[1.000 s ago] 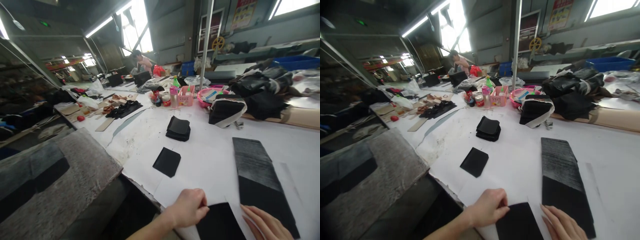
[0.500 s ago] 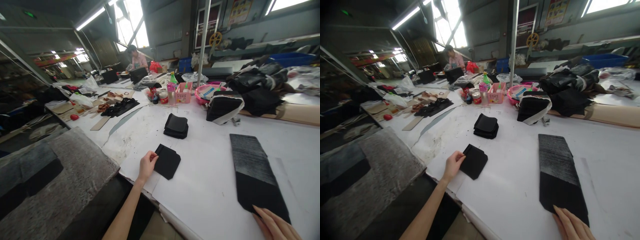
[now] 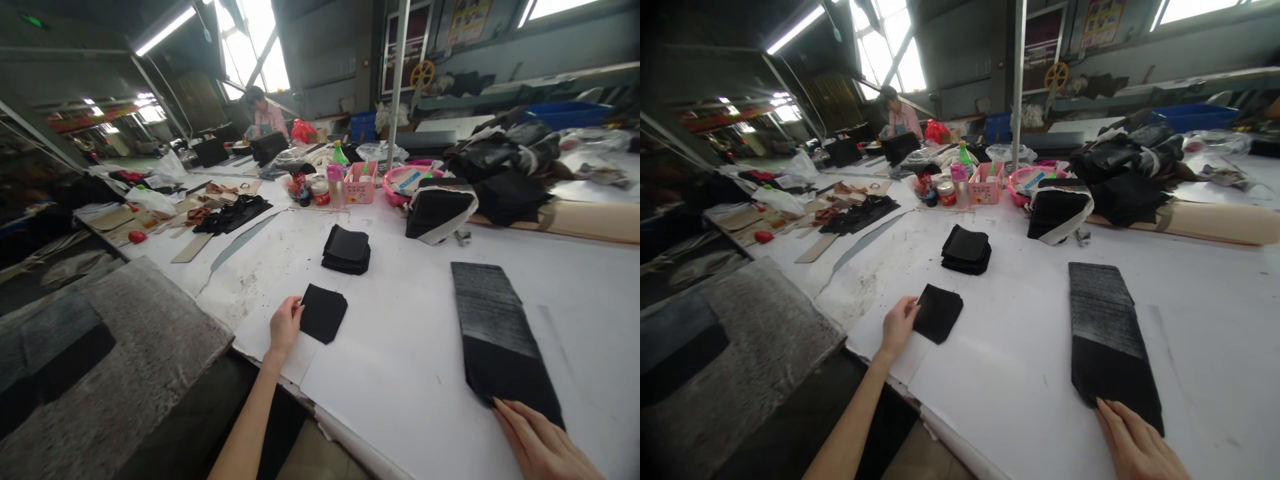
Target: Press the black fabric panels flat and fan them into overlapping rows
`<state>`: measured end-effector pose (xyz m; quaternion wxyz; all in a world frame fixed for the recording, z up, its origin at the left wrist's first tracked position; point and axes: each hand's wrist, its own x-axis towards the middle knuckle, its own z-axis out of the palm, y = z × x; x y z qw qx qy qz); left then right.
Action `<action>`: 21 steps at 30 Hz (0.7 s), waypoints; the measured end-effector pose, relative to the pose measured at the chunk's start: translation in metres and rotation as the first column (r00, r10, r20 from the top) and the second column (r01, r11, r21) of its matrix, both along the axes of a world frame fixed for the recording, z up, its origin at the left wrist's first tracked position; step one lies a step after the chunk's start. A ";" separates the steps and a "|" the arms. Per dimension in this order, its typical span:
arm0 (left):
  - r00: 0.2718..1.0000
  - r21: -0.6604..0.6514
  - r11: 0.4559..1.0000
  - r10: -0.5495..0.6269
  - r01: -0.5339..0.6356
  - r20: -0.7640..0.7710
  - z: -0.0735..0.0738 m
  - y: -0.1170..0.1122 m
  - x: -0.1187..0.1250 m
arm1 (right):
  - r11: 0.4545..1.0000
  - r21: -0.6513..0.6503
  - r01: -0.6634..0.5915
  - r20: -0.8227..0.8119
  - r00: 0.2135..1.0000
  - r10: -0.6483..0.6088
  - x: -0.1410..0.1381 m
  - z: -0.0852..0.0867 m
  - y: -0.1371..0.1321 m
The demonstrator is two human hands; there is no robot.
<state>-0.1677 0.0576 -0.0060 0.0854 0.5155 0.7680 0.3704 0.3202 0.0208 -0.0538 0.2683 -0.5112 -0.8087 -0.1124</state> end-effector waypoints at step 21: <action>0.838 0.134 0.938 -0.213 0.319 -0.502 0.013 -0.024 0.050 | 0.986 -0.112 0.119 -0.475 0.866 -0.159 -0.018 0.043 -0.008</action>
